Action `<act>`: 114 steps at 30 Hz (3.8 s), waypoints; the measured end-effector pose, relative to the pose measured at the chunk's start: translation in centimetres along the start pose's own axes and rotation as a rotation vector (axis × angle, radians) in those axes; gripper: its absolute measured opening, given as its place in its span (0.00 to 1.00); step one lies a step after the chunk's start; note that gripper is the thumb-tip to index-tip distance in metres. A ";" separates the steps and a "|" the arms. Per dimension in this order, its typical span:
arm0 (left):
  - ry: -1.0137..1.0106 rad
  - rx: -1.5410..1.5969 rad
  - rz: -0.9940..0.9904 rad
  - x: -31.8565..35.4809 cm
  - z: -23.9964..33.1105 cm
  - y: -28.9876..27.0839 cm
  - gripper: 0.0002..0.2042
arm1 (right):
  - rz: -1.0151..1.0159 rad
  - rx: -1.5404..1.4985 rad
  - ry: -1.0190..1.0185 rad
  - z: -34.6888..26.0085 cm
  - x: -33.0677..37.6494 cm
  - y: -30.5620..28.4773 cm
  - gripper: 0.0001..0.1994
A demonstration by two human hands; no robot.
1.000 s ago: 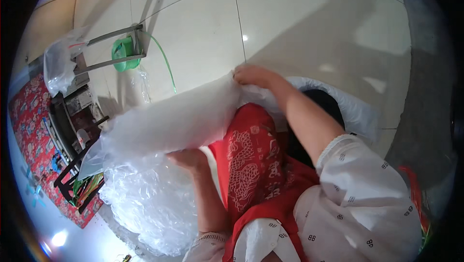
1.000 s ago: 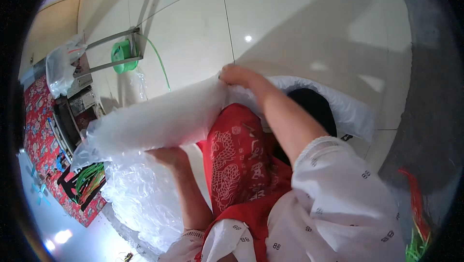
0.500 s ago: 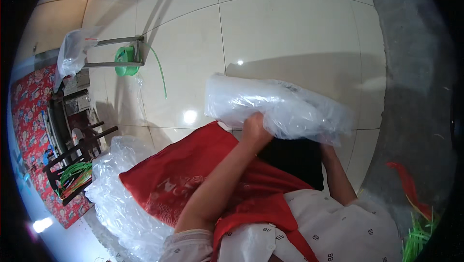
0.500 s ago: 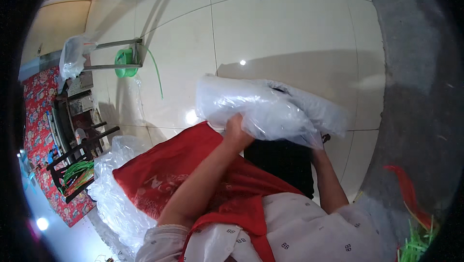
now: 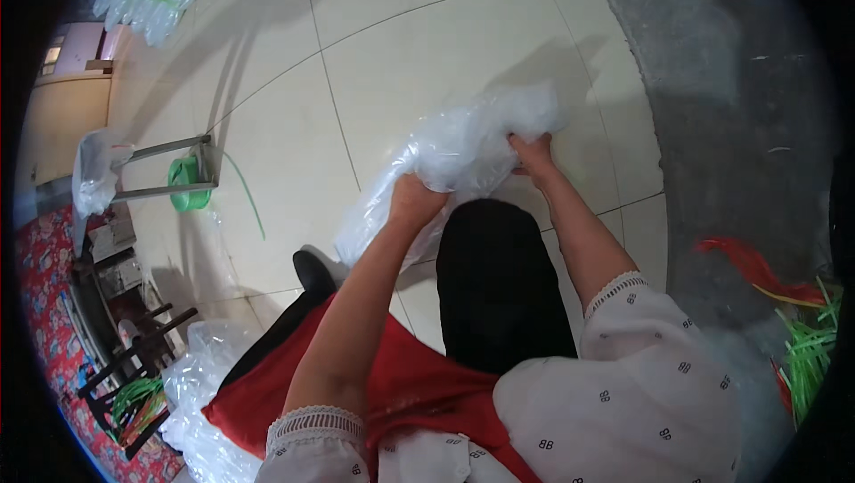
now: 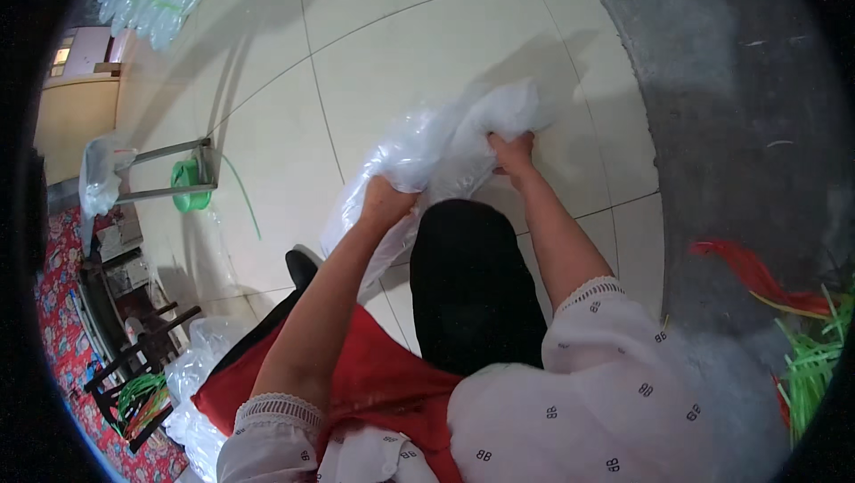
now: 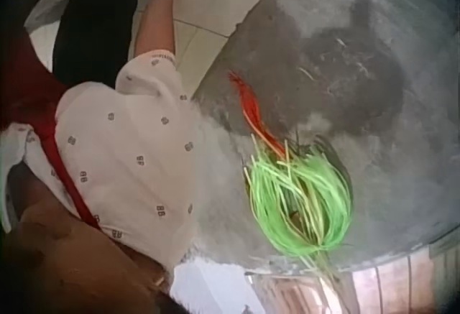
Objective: The person unfolds a large plastic bag, flattens and rolls it tightly on the floor by hand, and secures the roll by tying a plastic string around it.
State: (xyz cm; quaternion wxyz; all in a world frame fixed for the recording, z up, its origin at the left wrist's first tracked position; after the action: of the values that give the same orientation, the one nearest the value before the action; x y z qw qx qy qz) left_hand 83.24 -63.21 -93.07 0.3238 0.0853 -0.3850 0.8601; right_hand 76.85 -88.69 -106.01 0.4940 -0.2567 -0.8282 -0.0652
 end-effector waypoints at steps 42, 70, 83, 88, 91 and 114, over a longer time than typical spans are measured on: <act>-0.051 0.708 -0.358 14.6 -8.9 7.4 0.36 | 0.003 1.335 -0.556 -5.3 1.0 11.8 0.61; 0.057 0.242 -0.399 12.8 -16.7 14.7 0.25 | 0.017 0.755 -0.722 -10.1 8.7 7.0 0.48; 0.129 -0.018 -0.607 9.3 -17.6 12.1 0.18 | 0.105 1.124 -1.165 -10.6 7.6 11.5 0.31; 0.168 -0.389 -0.862 6.6 -21.8 6.6 0.16 | 0.165 0.783 -1.127 -13.1 13.9 6.9 0.26; 0.324 -0.906 -0.989 0.8 -20.8 2.4 0.16 | 0.174 0.596 -1.111 -9.3 18.2 -1.8 0.21; 0.944 0.503 -0.658 20.6 65.5 17.9 0.10 | 0.494 0.164 -0.555 16.1 32.3 -28.5 0.10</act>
State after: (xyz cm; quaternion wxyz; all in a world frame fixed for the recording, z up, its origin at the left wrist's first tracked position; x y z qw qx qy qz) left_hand 49.38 -108.93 -50.68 0.6767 -0.1160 0.0600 0.7246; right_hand 38.02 -95.70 -82.51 0.2707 -0.4162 -0.8460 0.1945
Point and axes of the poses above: each hand's wrist, its own x-axis away from the middle knuckle, its own y-axis out of the palm, z = x × y, the point moved 9 cm from there along -x, towards the middle knuckle, and after that the axes turned 12 degrees about y, right-handed, at the moved point
